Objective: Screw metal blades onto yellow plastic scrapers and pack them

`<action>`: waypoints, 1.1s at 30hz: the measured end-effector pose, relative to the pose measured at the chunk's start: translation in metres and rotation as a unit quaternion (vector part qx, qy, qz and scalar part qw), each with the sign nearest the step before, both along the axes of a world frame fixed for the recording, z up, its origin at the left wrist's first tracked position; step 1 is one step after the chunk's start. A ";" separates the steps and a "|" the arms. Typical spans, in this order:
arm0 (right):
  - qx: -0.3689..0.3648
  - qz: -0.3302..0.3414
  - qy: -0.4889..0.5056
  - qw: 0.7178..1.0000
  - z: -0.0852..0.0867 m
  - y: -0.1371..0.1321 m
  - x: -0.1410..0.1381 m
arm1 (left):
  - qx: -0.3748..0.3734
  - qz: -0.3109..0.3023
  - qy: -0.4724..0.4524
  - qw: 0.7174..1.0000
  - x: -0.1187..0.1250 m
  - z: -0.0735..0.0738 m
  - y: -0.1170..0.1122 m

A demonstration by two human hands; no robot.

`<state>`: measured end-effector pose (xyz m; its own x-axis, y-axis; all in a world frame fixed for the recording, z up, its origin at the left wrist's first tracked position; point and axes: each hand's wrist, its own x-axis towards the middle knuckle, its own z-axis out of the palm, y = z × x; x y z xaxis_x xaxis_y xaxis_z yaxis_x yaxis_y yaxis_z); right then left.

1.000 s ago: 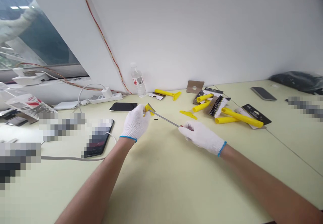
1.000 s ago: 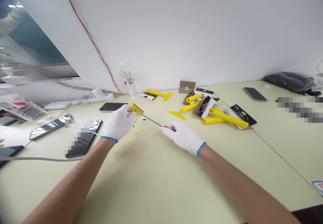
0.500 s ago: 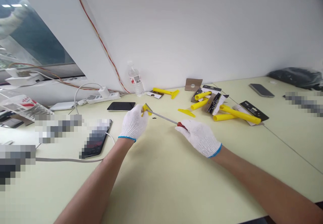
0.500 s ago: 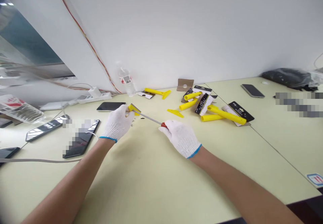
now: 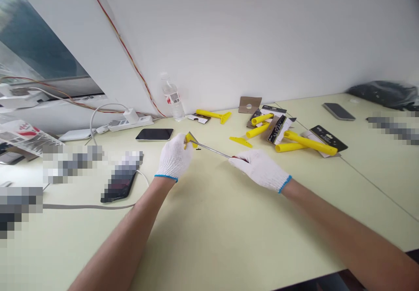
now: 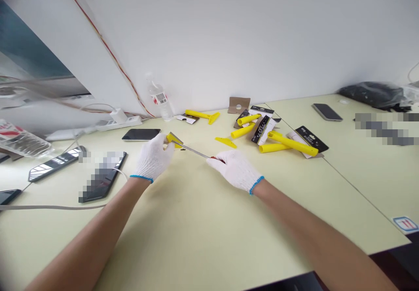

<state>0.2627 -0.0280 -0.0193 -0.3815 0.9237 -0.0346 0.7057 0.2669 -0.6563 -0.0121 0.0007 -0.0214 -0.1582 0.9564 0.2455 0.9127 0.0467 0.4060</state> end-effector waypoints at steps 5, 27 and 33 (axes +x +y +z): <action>-0.113 -0.020 0.044 0.992 0.001 0.000 0.002 | -0.006 -0.003 0.004 1.000 0.002 0.000 -0.003; -0.471 -0.012 0.323 0.821 -0.017 0.011 0.000 | 0.013 -0.011 -0.001 1.000 -0.005 -0.006 -0.001; -0.490 -0.020 0.339 0.803 -0.009 0.000 -0.010 | 0.027 -0.010 -0.004 1.000 -0.008 -0.007 -0.001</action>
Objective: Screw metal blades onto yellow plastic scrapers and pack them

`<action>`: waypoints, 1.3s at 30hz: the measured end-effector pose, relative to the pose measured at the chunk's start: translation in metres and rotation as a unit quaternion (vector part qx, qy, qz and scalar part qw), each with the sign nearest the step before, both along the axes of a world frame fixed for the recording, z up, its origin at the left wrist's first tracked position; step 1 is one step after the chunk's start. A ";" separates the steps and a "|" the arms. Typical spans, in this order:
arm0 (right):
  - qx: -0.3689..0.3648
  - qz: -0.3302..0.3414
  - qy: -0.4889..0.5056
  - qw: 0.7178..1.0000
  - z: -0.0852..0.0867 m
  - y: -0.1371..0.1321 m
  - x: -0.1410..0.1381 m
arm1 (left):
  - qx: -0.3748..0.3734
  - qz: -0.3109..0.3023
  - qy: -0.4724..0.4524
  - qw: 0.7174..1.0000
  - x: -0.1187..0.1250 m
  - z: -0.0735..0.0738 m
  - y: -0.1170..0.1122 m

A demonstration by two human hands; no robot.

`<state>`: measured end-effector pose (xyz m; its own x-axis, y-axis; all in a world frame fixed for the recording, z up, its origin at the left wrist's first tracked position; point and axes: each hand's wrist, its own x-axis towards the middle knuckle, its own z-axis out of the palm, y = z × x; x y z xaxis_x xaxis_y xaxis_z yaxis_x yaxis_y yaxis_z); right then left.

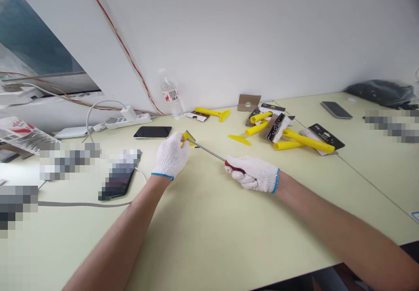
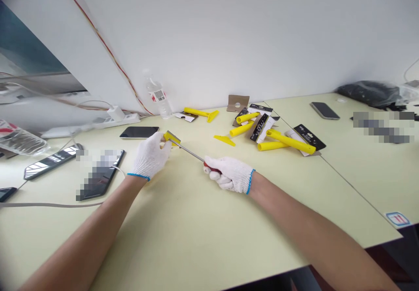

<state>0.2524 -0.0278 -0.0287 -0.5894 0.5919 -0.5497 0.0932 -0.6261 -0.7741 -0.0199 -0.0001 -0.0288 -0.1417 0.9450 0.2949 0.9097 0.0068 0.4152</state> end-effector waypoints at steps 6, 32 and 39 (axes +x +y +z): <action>0.006 0.000 0.046 0.999 -0.002 -0.005 -0.004 | 0.040 0.002 -0.006 0.999 -0.001 0.010 -0.004; 0.564 -0.033 -0.451 0.691 -0.017 0.024 0.021 | -0.007 0.022 -0.334 0.942 -0.014 0.030 0.001; 0.607 -0.020 -0.567 0.557 -0.024 0.028 0.012 | -0.016 0.018 -0.301 0.953 -0.027 0.038 -0.003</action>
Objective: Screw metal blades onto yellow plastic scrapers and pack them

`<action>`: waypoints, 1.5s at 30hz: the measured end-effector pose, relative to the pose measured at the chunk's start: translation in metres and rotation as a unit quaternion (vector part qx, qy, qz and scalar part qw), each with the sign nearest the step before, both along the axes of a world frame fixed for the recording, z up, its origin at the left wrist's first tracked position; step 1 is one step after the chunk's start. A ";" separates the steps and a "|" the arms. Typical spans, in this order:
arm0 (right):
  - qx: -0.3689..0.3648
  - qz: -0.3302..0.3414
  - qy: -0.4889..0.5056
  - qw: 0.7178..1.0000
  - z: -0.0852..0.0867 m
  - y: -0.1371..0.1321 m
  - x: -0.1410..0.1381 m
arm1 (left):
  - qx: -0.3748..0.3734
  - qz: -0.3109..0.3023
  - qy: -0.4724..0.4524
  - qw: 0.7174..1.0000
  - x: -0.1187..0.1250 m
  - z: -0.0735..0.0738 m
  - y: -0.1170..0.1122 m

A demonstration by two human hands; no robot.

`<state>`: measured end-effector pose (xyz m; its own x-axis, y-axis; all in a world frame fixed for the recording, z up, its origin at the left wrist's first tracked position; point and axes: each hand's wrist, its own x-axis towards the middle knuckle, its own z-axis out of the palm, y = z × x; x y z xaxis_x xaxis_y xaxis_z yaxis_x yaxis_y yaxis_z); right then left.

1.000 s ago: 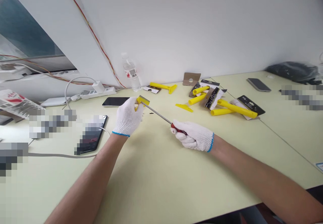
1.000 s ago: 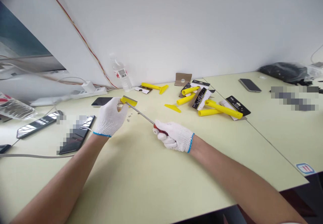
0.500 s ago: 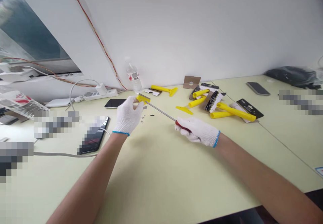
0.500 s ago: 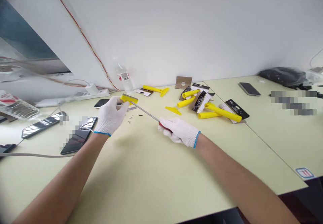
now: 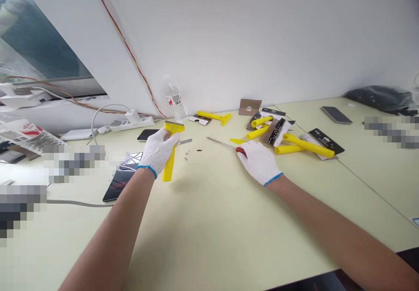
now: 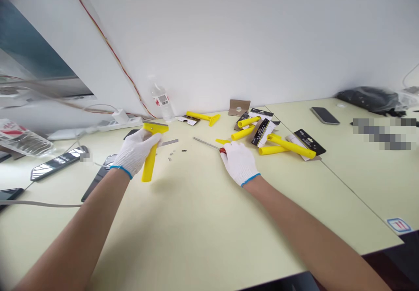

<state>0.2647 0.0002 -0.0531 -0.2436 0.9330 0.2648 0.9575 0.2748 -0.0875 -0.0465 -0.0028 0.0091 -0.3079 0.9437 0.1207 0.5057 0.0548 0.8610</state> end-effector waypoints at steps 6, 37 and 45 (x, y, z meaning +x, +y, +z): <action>0.007 -0.018 -0.059 0.998 0.016 0.003 -0.029 | 0.009 -0.007 -0.024 1.000 -0.003 -0.002 0.006; -0.199 0.177 0.092 0.959 0.051 0.081 -0.146 | 0.022 -0.006 0.236 0.971 -0.011 0.010 0.002; -0.135 0.157 0.226 0.952 0.065 0.054 -0.090 | -0.035 -0.163 0.219 0.961 0.011 0.003 -0.005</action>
<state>0.1752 0.0540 0.0118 -0.4398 0.8821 0.1691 0.6795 0.4499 -0.5796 -0.0355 -0.0075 0.0121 0.0717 0.9919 0.1048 0.8183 -0.1186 0.5624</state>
